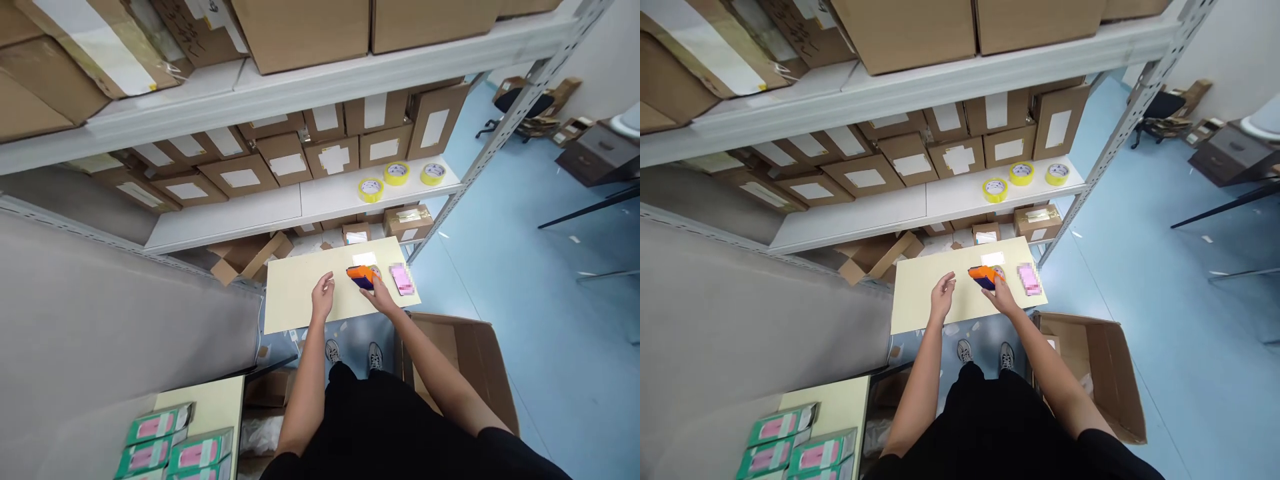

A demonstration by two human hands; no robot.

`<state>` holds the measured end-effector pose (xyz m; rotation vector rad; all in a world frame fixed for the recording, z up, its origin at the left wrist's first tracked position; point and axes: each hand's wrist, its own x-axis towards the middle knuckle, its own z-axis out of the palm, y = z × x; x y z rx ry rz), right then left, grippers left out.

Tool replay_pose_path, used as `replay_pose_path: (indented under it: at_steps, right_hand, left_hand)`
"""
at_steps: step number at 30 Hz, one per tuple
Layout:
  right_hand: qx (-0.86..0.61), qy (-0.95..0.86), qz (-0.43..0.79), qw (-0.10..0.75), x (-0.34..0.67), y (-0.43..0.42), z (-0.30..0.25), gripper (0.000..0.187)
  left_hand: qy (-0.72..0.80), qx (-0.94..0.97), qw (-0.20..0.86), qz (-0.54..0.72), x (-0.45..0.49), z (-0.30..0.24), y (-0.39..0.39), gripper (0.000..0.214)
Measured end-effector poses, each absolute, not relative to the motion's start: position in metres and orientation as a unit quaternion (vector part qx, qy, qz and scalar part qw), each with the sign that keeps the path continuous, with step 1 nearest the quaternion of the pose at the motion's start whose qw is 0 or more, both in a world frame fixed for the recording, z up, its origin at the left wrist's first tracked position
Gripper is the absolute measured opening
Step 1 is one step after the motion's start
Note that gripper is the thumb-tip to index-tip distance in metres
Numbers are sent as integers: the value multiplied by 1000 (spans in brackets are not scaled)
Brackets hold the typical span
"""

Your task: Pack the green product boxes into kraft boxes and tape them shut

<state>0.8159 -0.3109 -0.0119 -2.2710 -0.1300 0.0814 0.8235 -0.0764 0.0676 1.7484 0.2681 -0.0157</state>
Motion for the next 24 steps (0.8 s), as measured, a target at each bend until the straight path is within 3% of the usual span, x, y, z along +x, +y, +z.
replay_pose_path:
  at_steps: [11,18,24]
  right_hand:
    - [-862,-148,-69,481,830,-243,81,49]
    - [-860,-166,-93,474,836,-193,101,41]
    - [-864,-161,-74,472,844,-165,110,35]
  left_hand:
    - [-109,775,618,-75,874,177,-10,33]
    - [-241,748,601,-144,913,193,46,30]
    - [-224,740,616,-149,919,187,78,31]
